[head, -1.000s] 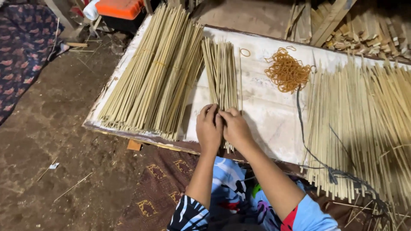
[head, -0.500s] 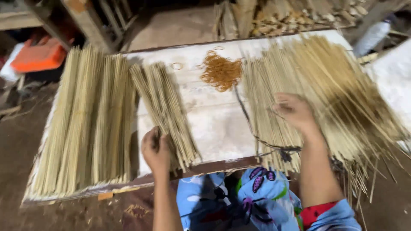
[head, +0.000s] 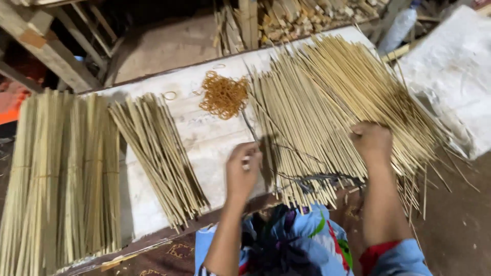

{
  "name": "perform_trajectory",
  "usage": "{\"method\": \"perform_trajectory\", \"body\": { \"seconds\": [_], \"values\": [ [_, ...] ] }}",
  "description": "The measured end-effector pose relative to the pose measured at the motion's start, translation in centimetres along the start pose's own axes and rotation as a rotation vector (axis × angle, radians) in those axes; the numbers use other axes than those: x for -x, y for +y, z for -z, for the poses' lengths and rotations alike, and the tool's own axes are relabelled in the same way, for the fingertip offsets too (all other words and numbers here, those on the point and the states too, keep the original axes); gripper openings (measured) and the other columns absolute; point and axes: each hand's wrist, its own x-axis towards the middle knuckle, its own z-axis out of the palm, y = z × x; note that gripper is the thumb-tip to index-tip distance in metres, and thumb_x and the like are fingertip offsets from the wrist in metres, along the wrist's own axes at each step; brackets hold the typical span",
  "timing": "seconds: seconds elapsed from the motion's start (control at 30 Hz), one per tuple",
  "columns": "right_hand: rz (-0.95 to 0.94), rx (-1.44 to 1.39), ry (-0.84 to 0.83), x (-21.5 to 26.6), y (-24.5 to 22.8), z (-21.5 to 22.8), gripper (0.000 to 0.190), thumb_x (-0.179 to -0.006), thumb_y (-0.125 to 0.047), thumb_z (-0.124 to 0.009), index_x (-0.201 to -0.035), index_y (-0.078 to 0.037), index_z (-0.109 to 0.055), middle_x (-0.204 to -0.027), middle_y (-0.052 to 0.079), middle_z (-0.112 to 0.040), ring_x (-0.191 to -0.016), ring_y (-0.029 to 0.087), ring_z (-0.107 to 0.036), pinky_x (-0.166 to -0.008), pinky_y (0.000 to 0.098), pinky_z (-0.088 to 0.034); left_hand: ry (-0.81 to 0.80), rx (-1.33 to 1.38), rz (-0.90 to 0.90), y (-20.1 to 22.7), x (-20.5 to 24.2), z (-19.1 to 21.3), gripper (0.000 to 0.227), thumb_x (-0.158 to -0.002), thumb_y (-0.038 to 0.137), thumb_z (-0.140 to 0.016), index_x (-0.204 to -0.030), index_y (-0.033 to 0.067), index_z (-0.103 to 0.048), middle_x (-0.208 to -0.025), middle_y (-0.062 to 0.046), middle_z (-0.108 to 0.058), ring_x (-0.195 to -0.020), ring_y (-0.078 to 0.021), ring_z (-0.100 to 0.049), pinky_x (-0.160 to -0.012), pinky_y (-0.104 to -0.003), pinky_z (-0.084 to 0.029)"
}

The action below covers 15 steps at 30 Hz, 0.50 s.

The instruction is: Gathering thin bamboo sticks into uniform bundles and securing them with rubber bands.

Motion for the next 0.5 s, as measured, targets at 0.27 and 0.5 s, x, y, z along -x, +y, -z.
{"method": "perform_trajectory", "body": {
  "seconds": [0.27, 0.5],
  "values": [
    [-0.005, -0.323, -0.108, 0.5, -0.6, 3.0, 0.021, -0.080, -0.032, -0.077, -0.099, -0.029, -0.082, -0.094, 0.011, -0.080, -0.095, 0.041, -0.074, -0.081, 0.0509, -0.061, -0.638, 0.191, -0.163, 5.0, 1.2, -13.4, 0.022, -0.090, 0.012, -0.072, -0.112, 0.0125, -0.074, -0.096, -0.011, -0.075, -0.089, -0.0272, -0.074, -0.070, -0.034, -0.060],
    [-0.104, -1.050, -0.134, 3.8, -2.0, 10.9, 0.029, -0.081, -0.015, -0.073, -0.109, -0.011, -0.079, -0.107, 0.021, -0.075, -0.106, 0.032, -0.068, -0.089, 0.0452, -0.053, -0.715, 0.181, 0.012, 3.7, -0.1, -17.0, 0.028, -0.088, 0.017, -0.073, -0.116, 0.0156, -0.074, -0.099, -0.012, -0.075, -0.092, -0.0285, -0.075, -0.078, -0.038, -0.061]
  ]
}}
